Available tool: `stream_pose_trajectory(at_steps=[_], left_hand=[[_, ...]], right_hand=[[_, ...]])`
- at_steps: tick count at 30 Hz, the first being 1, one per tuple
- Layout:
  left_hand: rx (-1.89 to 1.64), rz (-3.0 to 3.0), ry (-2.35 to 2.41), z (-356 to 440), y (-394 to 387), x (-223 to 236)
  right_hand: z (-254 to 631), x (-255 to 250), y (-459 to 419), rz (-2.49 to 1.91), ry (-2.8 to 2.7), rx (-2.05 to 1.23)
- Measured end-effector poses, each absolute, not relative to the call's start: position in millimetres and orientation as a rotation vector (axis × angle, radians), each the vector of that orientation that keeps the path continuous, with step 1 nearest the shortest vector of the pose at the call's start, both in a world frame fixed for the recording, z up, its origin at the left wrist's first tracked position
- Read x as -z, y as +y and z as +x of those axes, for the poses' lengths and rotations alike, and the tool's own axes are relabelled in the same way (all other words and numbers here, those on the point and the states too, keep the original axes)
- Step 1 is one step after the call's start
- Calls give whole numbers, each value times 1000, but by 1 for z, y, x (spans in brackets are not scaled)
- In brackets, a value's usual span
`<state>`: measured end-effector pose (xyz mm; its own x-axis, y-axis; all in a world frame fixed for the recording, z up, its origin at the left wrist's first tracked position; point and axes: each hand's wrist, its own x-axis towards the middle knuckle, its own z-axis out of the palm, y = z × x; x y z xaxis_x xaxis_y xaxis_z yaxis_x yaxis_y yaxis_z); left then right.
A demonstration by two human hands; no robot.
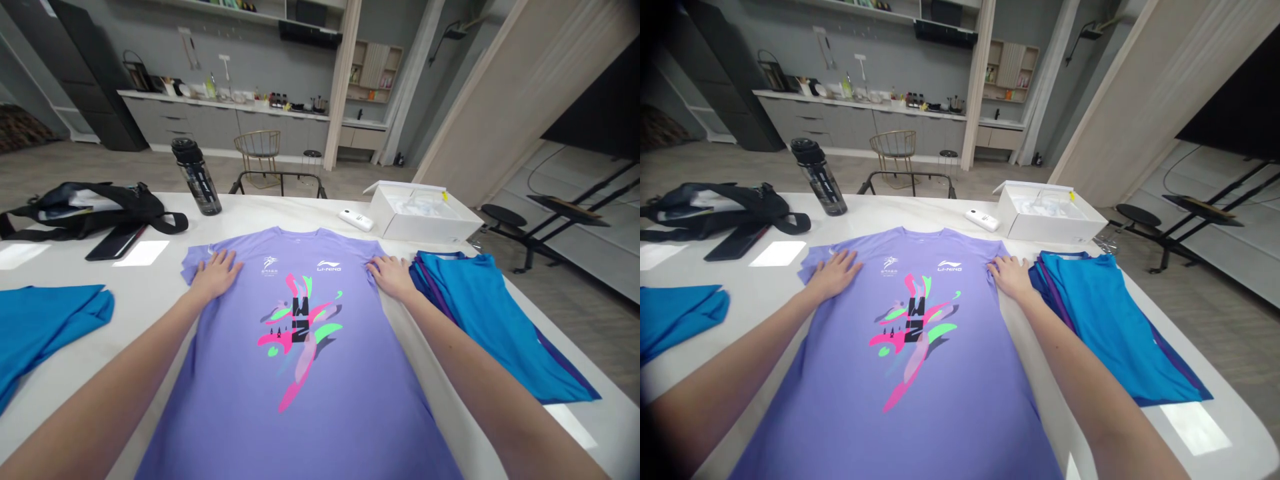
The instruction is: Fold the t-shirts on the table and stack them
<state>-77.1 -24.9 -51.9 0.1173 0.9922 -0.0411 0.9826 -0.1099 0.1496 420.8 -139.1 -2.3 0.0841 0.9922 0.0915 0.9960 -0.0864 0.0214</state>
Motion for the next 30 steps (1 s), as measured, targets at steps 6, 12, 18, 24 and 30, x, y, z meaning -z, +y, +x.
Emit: stream_pose_trajectory(at_steps=[6, 12, 18, 24, 30], left_hand=[[-73, 2212, 2086, -91, -35, 44], [-202, 2300, 2077, -61, -21, 35], [-133, 2100, 2137, -63, 2, 45], [-153, 2093, 2116, -69, 15, 47], [-324, 1967, 2212, -90, 11, 43]], right_hand=[[444, 5, -161, -2533, -1818, 402], [406, 1, -111, -2294, -1920, -11], [385, 14, -65, -2413, -1764, -383], [401, 22, -45, -2488, -1719, -510], [415, 29, -41, -2448, -1523, -407]])
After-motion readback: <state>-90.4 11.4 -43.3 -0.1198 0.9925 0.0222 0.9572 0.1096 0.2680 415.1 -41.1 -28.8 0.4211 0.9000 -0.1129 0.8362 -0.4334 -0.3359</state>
